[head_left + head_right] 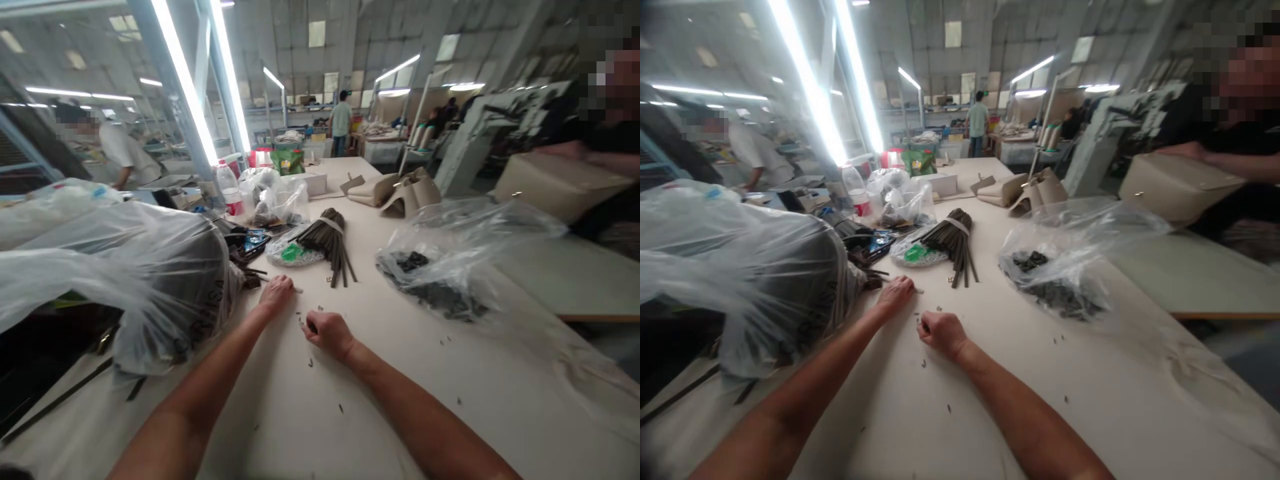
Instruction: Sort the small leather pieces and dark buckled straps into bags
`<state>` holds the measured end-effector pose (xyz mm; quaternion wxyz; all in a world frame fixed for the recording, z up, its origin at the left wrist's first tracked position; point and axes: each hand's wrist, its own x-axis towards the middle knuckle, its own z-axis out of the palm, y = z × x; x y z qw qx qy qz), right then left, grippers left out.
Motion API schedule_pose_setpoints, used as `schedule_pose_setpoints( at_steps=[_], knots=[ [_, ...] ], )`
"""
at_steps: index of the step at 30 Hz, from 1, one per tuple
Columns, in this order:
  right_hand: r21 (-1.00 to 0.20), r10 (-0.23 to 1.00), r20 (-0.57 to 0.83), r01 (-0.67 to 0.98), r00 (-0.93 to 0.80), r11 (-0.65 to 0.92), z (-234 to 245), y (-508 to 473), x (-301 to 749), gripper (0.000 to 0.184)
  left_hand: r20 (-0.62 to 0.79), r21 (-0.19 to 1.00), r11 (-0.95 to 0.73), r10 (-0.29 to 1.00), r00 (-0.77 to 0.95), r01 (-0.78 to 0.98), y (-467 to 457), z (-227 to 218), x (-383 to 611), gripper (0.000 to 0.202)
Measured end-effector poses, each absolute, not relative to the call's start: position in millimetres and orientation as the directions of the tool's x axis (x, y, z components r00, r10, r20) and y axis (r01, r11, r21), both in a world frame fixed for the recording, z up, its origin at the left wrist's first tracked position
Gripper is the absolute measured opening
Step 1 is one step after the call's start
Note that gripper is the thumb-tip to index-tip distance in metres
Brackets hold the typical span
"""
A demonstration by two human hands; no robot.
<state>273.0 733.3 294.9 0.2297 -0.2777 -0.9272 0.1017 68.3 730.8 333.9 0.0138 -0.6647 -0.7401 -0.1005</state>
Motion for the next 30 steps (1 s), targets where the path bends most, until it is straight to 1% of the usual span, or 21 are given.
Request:
schedule_pose_setpoints(
  at_steps=[2, 3, 6, 8, 10, 11, 13, 14, 15, 16, 19, 21, 23, 26, 28, 30],
  knots=[
    [-0.313, 0.558, 0.415, 0.463, -0.719, 0.829, 307.1, 737.2, 285.2, 0.015, 0.166, 0.13, 0.047, 0.984, -0.069, 0.99, 714.7, 329.0, 72.7, 0.013],
    [-0.32, 0.562, 0.46, 0.462, -0.688, 0.827, 317.1, 742.4, 293.5, 0.018, 0.172, 0.138, 0.011, 0.984, -0.035, 0.99, 703.9, 325.4, 74.7, 0.013],
    [-0.355, 0.586, 0.638, 0.485, -0.499, 0.799, 362.8, 771.5, 330.6, 0.028, 0.218, 0.204, -0.1, 0.974, 0.054, 0.974, 660.9, 314.1, 82.3, 0.013],
    [-0.349, 0.606, 0.706, 0.563, -0.368, 0.749, 398.6, 803.6, 362.4, 0.031, 0.246, 0.258, -0.165, 0.964, 0.101, 0.952, 626.7, 310.0, 89.9, 0.014],
    [-0.327, 0.633, 0.73, 0.682, -0.258, 0.655, 427.6, 844.3, 393.9, 0.027, 0.267, 0.308, -0.214, 0.955, 0.132, 0.927, 593.5, 308.9, 98.7, 0.016],
    [-0.313, 0.654, 0.731, 0.756, -0.195, 0.575, 437.4, 865.5, 407.9, 0.026, 0.273, 0.329, -0.231, 0.951, 0.142, 0.916, 578.4, 308.6, 102.7, 0.017],
    [-0.261, 0.726, 0.674, 0.874, -0.138, 0.409, 447.5, 901.7, 430.3, 0.026, 0.279, 0.358, -0.238, 0.95, 0.14, 0.903, 551.9, 307.3, 109.1, 0.021],
    [-0.222, 0.758, 0.63, 0.897, -0.167, 0.382, 448.5, 914.0, 438.0, 0.025, 0.276, 0.362, -0.228, 0.952, 0.129, 0.904, 540.4, 306.0, 111.4, 0.023],
    [-0.185, 0.759, 0.623, 0.906, -0.191, 0.38, 447.5, 921.4, 442.6, 0.025, 0.27, 0.359, -0.21, 0.956, 0.115, 0.909, 530.0, 304.3, 113.2, 0.025],
    [-0.156, 0.734, 0.642, 0.9, -0.221, 0.407, 444.9, 923.8, 443.7, 0.025, 0.26, 0.35, -0.194, 0.96, 0.104, 0.916, 520.7, 302.5, 114.6, 0.027],
    [-0.097, 0.552, 0.777, 0.809, -0.303, 0.58, 427.7, 906.6, 422.5, 0.031, 0.217, 0.313, -0.182, 0.969, 0.116, 0.932, 500.6, 298.4, 117.9, 0.031],
    [-0.068, 0.466, 0.795, 0.707, -0.388, 0.704, 408.6, 884.7, 390.8, 0.033, 0.202, 0.299, -0.188, 0.971, 0.131, 0.935, 494.0, 298.3, 119.9, 0.031],
    [-0.064, 0.448, 0.74, 0.611, -0.501, 0.789, 384.1, 863.6, 353.4, 0.033, 0.207, 0.292, -0.183, 0.97, 0.124, 0.939, 492.4, 299.3, 121.5, 0.031],
    [-0.059, 0.486, 0.537, 0.544, -0.69, 0.837, 344.0, 843.8, 305.5, 0.033, 0.254, 0.285, -0.204, 0.958, 0.132, 0.937, 495.0, 299.7, 122.0, 0.028],
    [-0.036, 0.506, 0.411, 0.541, -0.758, 0.84, 321.5, 839.6, 286.9, 0.03, 0.281, 0.291, -0.221, 0.95, 0.138, 0.931, 496.7, 298.3, 121.5, 0.027],
    [-0.018, 0.523, 0.364, 0.556, -0.771, 0.831, 306.1, 840.2, 279.2, 0.026, 0.293, 0.304, -0.227, 0.946, 0.136, 0.925, 497.1, 296.6, 121.3, 0.027]
  ],
)
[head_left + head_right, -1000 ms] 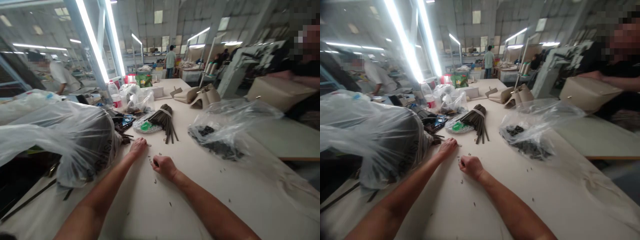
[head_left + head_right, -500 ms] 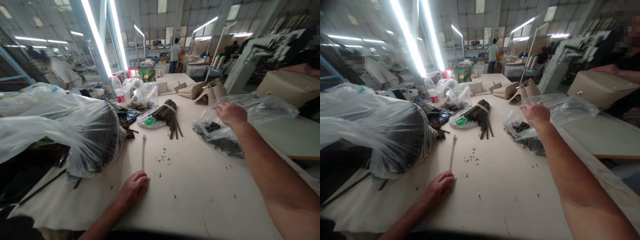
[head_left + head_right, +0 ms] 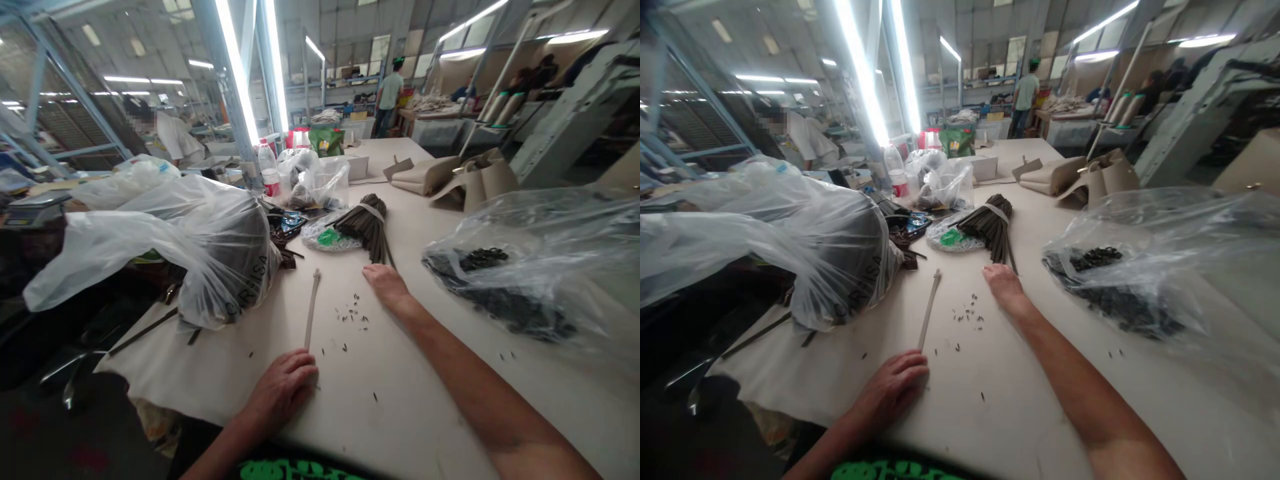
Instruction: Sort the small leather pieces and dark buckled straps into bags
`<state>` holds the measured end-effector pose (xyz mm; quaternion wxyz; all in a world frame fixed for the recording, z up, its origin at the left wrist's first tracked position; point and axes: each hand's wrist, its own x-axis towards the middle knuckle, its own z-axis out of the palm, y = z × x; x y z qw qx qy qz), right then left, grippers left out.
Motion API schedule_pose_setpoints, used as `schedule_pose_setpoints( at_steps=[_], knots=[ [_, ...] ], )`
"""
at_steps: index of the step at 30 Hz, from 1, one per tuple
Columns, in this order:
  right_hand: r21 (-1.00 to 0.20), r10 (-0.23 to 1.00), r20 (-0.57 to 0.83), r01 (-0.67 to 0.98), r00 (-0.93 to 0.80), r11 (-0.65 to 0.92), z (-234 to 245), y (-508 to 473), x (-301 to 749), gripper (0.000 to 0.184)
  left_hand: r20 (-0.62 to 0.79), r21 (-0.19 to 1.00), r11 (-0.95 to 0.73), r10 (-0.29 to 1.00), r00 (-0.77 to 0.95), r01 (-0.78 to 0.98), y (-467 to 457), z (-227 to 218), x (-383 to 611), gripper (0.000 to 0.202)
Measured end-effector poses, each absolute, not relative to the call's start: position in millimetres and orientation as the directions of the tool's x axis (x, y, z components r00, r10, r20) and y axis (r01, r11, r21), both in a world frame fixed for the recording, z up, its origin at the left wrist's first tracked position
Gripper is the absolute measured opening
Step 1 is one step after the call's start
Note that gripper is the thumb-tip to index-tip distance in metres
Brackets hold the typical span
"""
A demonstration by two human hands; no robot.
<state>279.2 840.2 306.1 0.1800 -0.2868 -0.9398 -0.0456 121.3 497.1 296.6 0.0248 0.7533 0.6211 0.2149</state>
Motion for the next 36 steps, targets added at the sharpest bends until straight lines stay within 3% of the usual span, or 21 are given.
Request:
schedule_pose_setpoints(
  at_steps=[10, 14, 16, 19, 24, 28, 32, 36],
  knots=[
    [-0.066, 0.538, 0.38, 0.558, -0.753, 0.827, 292.0, 851.1, 256.6, 0.029, 0.209, 0.393, -0.229, 0.965, 0.156, 0.891, 507.3, 310.2, 129.7, 0.034],
    [-0.282, 0.623, 0.472, 0.563, -0.624, 0.777, 293.1, 815.8, 232.1, 0.031, 0.234, 0.382, -0.271, 0.953, 0.191, 0.883, 510.7, 310.4, 130.0, 0.039],
    [-0.363, 0.666, 0.451, 0.56, -0.594, 0.745, 299.1, 789.9, 218.2, 0.033, 0.255, 0.362, -0.28, 0.947, 0.195, 0.889, 512.7, 306.8, 133.1, 0.038],
    [-0.325, 0.684, 0.319, 0.602, -0.657, 0.73, 311.6, 757.3, 196.1, 0.039, 0.27, 0.338, -0.306, 0.937, 0.22, 0.89, 520.0, 300.7, 143.4, 0.036],
    [-0.268, 0.715, 0.115, 0.671, -0.69, 0.691, 324.7, 743.1, 171.5, 0.025, 0.231, 0.303, -0.435, 0.897, 0.378, 0.848, 535.5, 301.7, 164.6, 0.038],
    [-0.224, 0.703, 0.115, 0.671, -0.702, 0.707, 325.6, 742.8, 170.3, 0.019, 0.233, 0.316, -0.528, 0.849, 0.475, 0.788, 536.1, 302.4, 169.7, 0.041],
    [-0.173, 0.666, 0.201, 0.643, -0.718, 0.746, 324.1, 738.9, 180.2, 0.018, 0.326, 0.313, -0.436, 0.884, 0.336, 0.844, 525.5, 296.0, 157.9, 0.039],
    [-0.156, 0.668, 0.286, 0.655, -0.687, 0.74, 314.9, 756.4, 193.9, 0.018, 0.499, 0.334, -0.2, 0.867, 0.008, 0.921, 502.8, 302.7, 124.0, 0.046]
  ],
)
